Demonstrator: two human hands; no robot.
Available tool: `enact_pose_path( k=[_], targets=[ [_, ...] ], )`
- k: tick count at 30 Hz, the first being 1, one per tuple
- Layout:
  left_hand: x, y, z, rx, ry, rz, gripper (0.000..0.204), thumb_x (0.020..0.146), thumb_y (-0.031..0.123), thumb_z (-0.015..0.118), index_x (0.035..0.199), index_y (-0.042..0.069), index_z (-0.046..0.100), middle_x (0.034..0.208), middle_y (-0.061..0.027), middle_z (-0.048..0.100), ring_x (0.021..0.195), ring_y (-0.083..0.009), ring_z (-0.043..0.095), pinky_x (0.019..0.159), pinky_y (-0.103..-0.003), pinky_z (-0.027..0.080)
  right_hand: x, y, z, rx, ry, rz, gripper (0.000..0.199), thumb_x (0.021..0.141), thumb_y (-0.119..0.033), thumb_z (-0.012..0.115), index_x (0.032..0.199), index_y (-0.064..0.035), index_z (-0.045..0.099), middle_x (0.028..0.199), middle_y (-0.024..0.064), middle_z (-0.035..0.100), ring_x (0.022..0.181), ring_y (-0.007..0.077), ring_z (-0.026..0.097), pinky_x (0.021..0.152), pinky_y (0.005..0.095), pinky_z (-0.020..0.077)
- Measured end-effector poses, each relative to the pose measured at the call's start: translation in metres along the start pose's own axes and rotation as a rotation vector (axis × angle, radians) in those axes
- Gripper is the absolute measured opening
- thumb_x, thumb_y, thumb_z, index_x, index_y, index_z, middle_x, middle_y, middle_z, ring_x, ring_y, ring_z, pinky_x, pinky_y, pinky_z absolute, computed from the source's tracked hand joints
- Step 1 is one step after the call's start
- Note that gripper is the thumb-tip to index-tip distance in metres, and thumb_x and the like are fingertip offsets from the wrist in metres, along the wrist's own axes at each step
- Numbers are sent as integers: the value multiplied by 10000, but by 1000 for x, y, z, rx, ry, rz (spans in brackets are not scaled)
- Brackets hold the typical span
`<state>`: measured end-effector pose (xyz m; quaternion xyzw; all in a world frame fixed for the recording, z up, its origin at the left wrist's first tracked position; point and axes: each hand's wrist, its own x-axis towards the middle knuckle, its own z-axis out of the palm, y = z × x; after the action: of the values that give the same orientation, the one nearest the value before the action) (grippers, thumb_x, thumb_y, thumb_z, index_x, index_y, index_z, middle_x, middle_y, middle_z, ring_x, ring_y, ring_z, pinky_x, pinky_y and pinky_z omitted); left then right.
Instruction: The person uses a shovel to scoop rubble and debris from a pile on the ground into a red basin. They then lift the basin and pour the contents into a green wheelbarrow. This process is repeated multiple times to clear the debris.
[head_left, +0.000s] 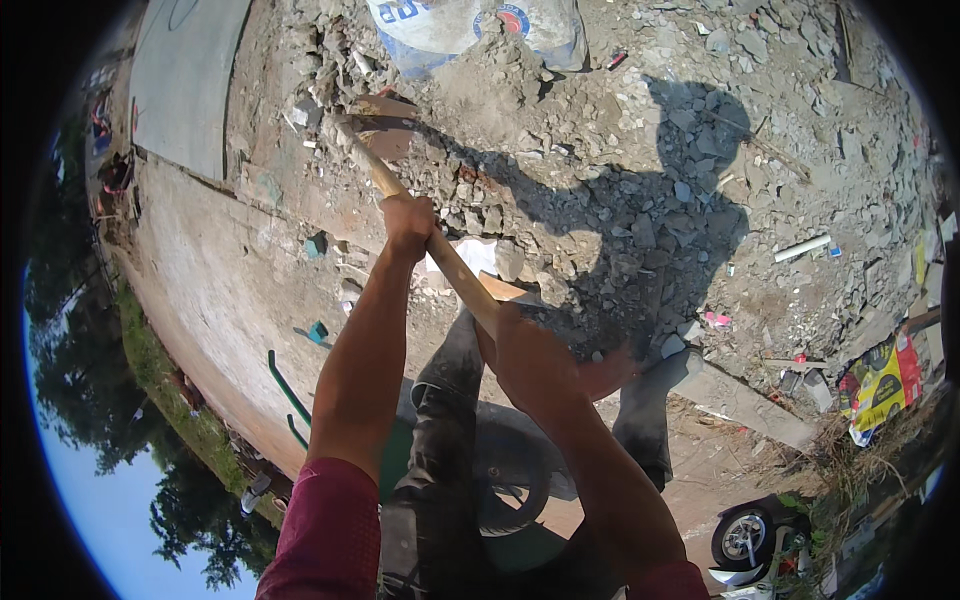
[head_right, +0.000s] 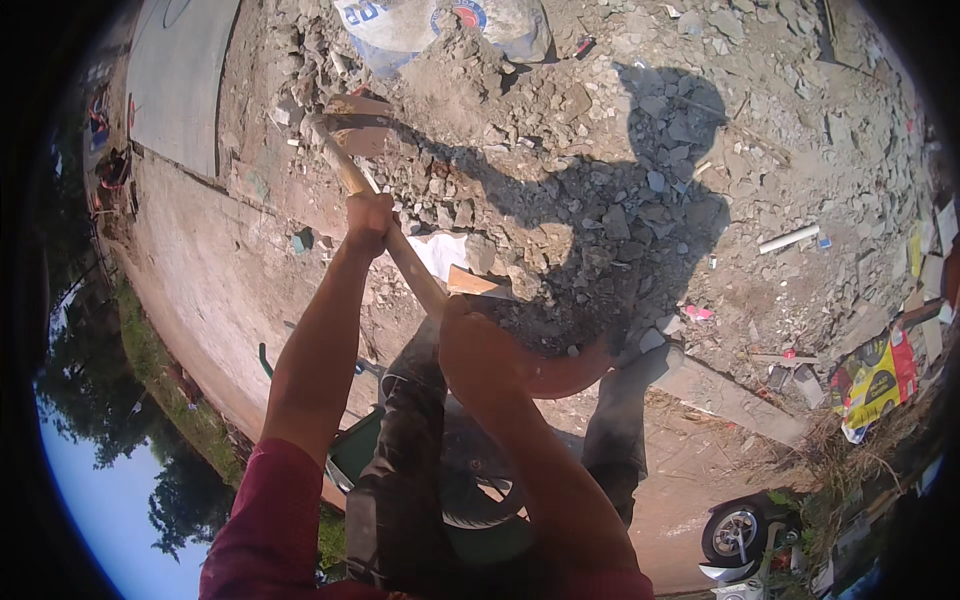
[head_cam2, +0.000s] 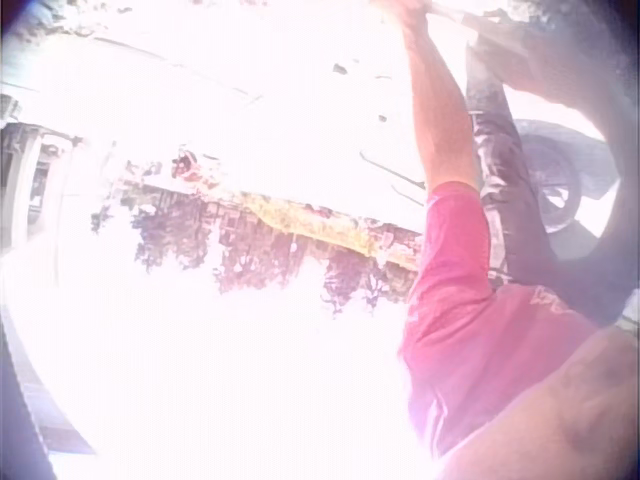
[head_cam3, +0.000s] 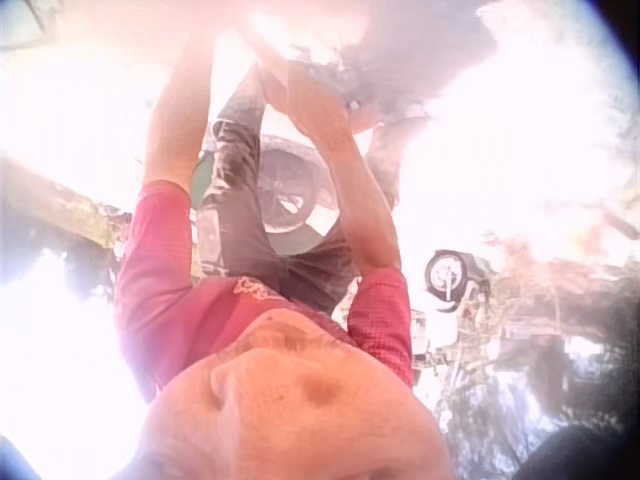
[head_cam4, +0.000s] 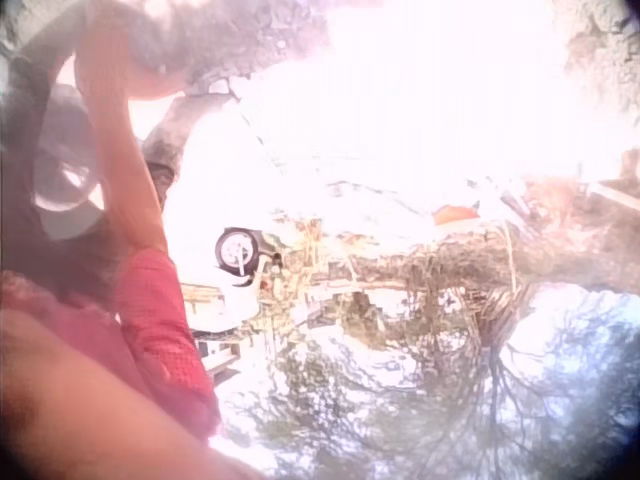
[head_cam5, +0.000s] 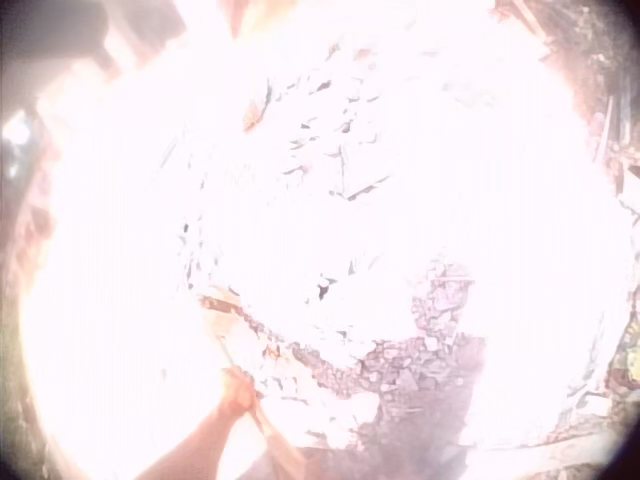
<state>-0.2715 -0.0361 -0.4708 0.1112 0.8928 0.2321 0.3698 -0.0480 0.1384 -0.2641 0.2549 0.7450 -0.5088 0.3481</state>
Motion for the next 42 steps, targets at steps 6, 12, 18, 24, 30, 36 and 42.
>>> enact_pose_path(
  k=[6, 12, 18, 24, 30, 36, 42],
  targets=[
    [-83, 70, 107, -181, 155, -94, 161, 820, 63, 588, 898, -18, 474, 726, -153, 582, 677, -267, 658, 588, -433, 534, -107, 71, -37, -4, -35, 137, 239, 929, -129, 551, 1081, 33, 465, 945, 289, 651, 880, 495, 666, 774, 551, 541],
    [-225, 140, 177, -501, -26, -428, 449, 810, 37, 612, 1118, -32, 293, 860, -192, 560, 539, -262, 626, 434, -376, 522, -234, 96, -2, -50, -128, 450, 216, 935, -182, 542, 1073, -35, 464, 968, 243, 657, 858, 485, 671, 772, 588, 522],
    [-305, 176, 173, -831, -112, -552, 394, 840, 6, 573, 1132, 16, 310, 795, -133, 535, 509, -186, 571, 416, -324, 468, -300, 101, 57, 33, -34, 648, 225, 944, -246, 553, 1015, -41, 493, 891, 222, 664, 844, 460, 679, 738, 585, 525],
    [-372, 190, 132, -882, -143, -633, 400, 840, -22, 567, 1142, 55, 316, 757, -85, 509, 482, -145, 524, 396, -301, 435, -372, 66, 115, 41, -62, 713, 333, 941, -299, 578, 1192, -86, 529, 923, 232, 667, 874, 439, 670, 724, 507, 546],
    [-343, 203, 121, -756, -201, -613, 413, 832, -7, 582, 1174, 32, 354, 779, -91, 526, 504, -154, 548, 423, -304, 453, -343, 46, 102, 176, -50, 779, 383, 925, -271, 618, 1218, -58, 494, 927, 239, 674, 869, 423, 682, 731, 523, 544],
    [-248, 186, 124, -970, -375, -680, 414, 836, 0, 626, 1167, 59, 385, 783, -83, 533, 514, -145, 553, 417, -299, 453, -262, 22, 42, 571, 89, 633, 444, 839, -216, 736, 1143, 18, 512, 890, 262, 674, 819, 413, 691, 718, 465, 532],
    [-275, 195, 136, -1094, -430, -591, 419, 856, -35, 597, 1190, 107, 387, 780, -61, 507, 542, -139, 532, 430, -317, 469, -280, 43, 61, 628, 155, 556, 469, 853, -213, 697, 1179, 34, 469, 826, 244, 660, 799, 395, 700, 689, 470, 524]
  ],
)
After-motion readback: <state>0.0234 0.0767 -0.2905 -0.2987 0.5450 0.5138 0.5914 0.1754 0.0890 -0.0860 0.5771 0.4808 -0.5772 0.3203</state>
